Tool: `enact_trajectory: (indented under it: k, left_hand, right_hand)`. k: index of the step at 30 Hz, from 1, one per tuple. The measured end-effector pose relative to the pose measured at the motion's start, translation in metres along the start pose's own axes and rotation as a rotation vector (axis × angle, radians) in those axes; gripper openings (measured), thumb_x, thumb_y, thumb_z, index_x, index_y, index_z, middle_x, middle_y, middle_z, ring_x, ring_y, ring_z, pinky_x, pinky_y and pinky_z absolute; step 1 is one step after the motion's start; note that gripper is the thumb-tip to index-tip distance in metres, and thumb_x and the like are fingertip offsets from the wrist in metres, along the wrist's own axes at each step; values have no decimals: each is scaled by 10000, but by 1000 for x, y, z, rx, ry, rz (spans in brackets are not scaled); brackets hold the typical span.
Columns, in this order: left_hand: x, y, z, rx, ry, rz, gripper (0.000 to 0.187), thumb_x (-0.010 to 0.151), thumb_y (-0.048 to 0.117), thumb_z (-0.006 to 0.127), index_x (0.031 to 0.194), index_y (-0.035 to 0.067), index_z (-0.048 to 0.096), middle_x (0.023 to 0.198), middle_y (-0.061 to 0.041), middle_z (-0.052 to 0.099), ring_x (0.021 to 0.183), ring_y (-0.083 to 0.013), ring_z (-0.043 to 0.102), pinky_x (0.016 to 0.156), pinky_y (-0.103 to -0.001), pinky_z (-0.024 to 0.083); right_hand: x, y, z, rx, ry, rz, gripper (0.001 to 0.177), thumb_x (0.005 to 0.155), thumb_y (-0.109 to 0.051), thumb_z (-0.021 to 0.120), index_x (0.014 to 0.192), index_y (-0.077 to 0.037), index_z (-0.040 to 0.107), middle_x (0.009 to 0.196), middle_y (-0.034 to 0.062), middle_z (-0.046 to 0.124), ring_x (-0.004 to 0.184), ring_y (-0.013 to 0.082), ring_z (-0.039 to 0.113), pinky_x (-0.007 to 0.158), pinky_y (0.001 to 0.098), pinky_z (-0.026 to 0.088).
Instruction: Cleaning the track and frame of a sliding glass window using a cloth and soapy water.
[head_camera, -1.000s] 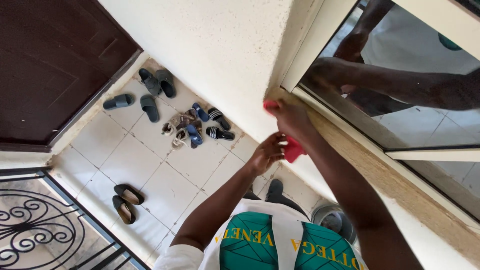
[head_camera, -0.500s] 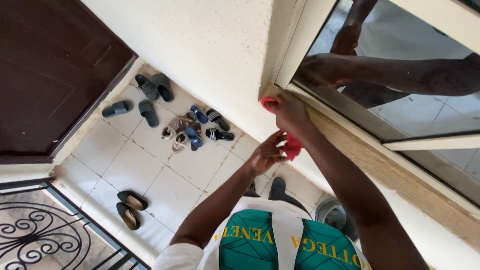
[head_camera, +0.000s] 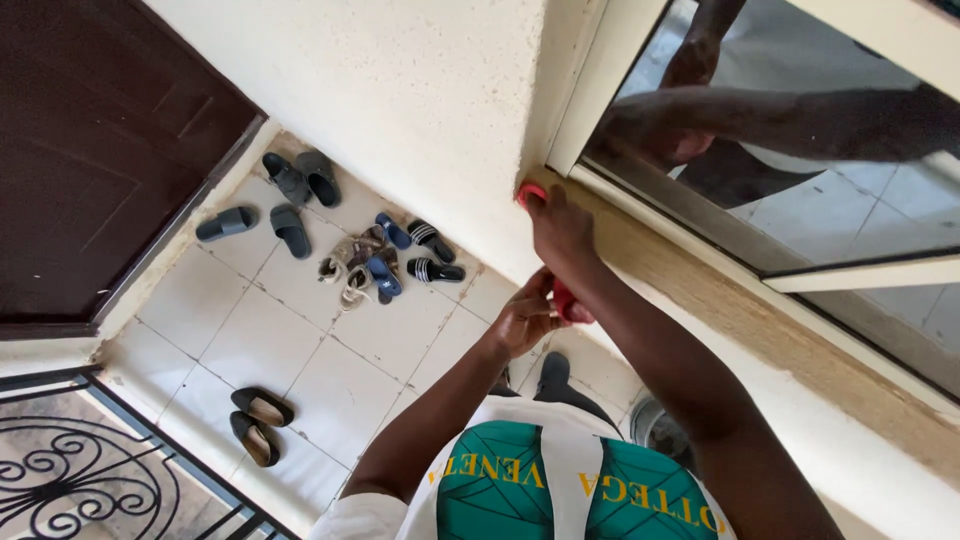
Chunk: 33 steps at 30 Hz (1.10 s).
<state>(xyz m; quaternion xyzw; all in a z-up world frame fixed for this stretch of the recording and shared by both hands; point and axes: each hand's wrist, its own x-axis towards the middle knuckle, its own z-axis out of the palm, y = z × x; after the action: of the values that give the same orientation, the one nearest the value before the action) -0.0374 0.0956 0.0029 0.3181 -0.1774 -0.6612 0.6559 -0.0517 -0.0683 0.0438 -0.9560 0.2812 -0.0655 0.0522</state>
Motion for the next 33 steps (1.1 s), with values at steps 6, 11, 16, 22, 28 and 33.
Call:
enact_trajectory:
  k: [6,11,16,22,28,33]
  left_hand:
    - [4,3,-13,9,-5,16,933,821,97,588,1683,97,232,1464,-189,453,1246,-311,567,1056,-497,497]
    - [-1,9,-5,31,-4,10,943,790,101,582,1659,97,214,1543,-188,449,1297,-311,559,1082,-492,481]
    - [-9,16,-10,24,46,11,978,760,99,579,1660,115,198,1574,-185,394,1330,-308,534,1102,-495,474]
    - [-9,16,-10,72,-41,5,929,810,113,565,1669,61,215,1599,-213,393,1377,-332,513,1137,-513,457]
    - [-8,20,1,98,46,-29,929,766,121,549,1636,109,223,1575,-176,413,1373,-306,510,1125,-519,456]
    - [-1,12,2,117,-36,-41,935,782,126,556,1655,50,229,1574,-191,419,1380,-326,503,1115,-520,450]
  right_hand:
    - [19,-5,-18,-110,-163,221,459,970,-207,519,1411,-85,549,1181,259,592,804,365,729,586,491,613]
    - [34,7,45,23,-110,332,374,1058,-270,466,1372,-101,577,1179,284,597,898,397,715,676,504,610]
    - [29,-3,25,42,-90,266,338,1013,-235,529,1309,-93,608,1222,252,606,961,376,711,721,500,614]
    - [12,-4,-10,1,-213,369,496,953,-232,590,1394,-15,526,1135,261,631,911,356,719,685,458,617]
    - [18,2,13,86,-115,309,378,1007,-191,544,1326,6,593,1137,248,643,851,331,733,694,479,601]
    - [-4,14,-24,-19,-220,345,422,927,-199,592,1322,-50,585,1121,235,656,920,348,714,686,477,591]
